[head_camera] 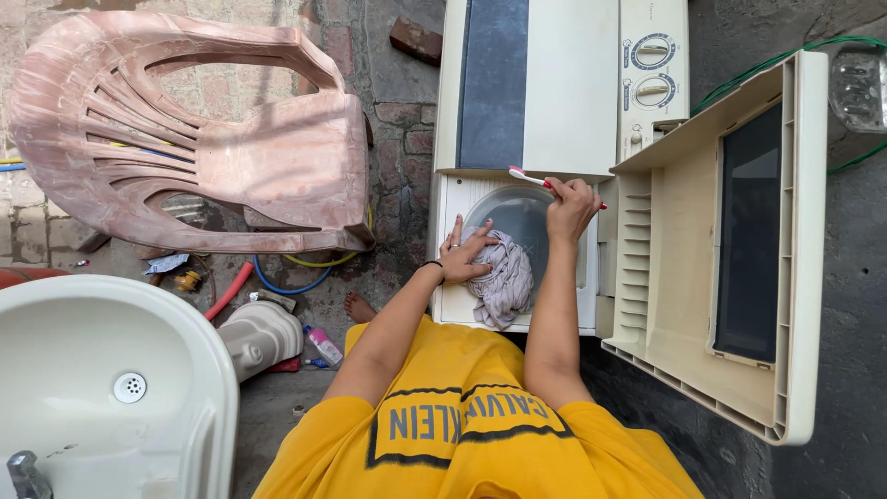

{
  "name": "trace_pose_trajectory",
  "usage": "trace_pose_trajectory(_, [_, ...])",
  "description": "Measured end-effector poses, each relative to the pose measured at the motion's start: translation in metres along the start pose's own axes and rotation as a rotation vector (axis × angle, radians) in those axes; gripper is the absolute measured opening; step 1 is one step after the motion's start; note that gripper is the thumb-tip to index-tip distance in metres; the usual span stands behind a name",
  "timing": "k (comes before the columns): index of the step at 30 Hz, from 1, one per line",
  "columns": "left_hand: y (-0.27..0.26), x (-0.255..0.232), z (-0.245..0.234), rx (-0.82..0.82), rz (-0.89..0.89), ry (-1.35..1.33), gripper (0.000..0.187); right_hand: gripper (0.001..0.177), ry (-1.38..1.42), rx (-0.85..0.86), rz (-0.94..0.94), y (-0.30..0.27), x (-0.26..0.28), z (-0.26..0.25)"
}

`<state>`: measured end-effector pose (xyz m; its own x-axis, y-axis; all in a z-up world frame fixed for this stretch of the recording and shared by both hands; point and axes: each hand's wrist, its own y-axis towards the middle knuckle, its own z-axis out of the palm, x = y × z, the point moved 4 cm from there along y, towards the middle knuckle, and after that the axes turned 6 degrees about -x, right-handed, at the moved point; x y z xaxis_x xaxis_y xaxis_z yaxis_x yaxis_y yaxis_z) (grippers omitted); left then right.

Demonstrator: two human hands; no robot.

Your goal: The recorder is cleaning the internal and external surfaces of a twin-tub washing machine using a toothbrush to scrub crevices and a cloth to wipe down panels.

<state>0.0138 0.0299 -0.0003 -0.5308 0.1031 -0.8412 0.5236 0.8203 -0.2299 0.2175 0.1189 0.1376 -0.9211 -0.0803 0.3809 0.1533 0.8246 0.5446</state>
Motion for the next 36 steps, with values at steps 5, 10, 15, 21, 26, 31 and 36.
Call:
trace_pose_trajectory(5, [0.001, -0.002, 0.001, 0.001, -0.004, -0.001, 0.074, 0.026, 0.044, 0.113, -0.073, 0.001, 0.013, 0.002])
trace_pose_trajectory(10, [0.002, 0.002, 0.003, 0.010, -0.028, 0.044, 0.076, 0.031, 0.055, 0.061, -0.017, 0.000, -0.007, 0.007])
trace_pose_trajectory(15, [0.007, 0.001, 0.008, 0.051, -0.031, 0.076, 0.079, 0.025, 0.076, 0.158, -0.153, 0.006, 0.027, 0.007])
trace_pose_trajectory(21, [0.006, -0.009, -0.003, 0.123, -0.082, 0.151, 0.083, 0.026, -0.005, 0.054, -0.078, -0.001, -0.003, 0.009])
trace_pose_trajectory(26, [0.014, -0.006, 0.002, 0.143, -0.087, 0.220, 0.083, 0.028, 0.024, 0.106, -0.147, -0.003, 0.003, 0.016])
trace_pose_trajectory(31, [0.016, -0.009, -0.002, 0.166, -0.075, 0.321, 0.085, 0.027, -0.036, -0.032, 0.007, -0.022, -0.030, 0.027])
trace_pose_trajectory(36, [0.014, -0.016, -0.007, 0.193, -0.074, 0.328, 0.085, 0.022, 0.106, -0.008, 0.005, -0.029, 0.018, 0.042])
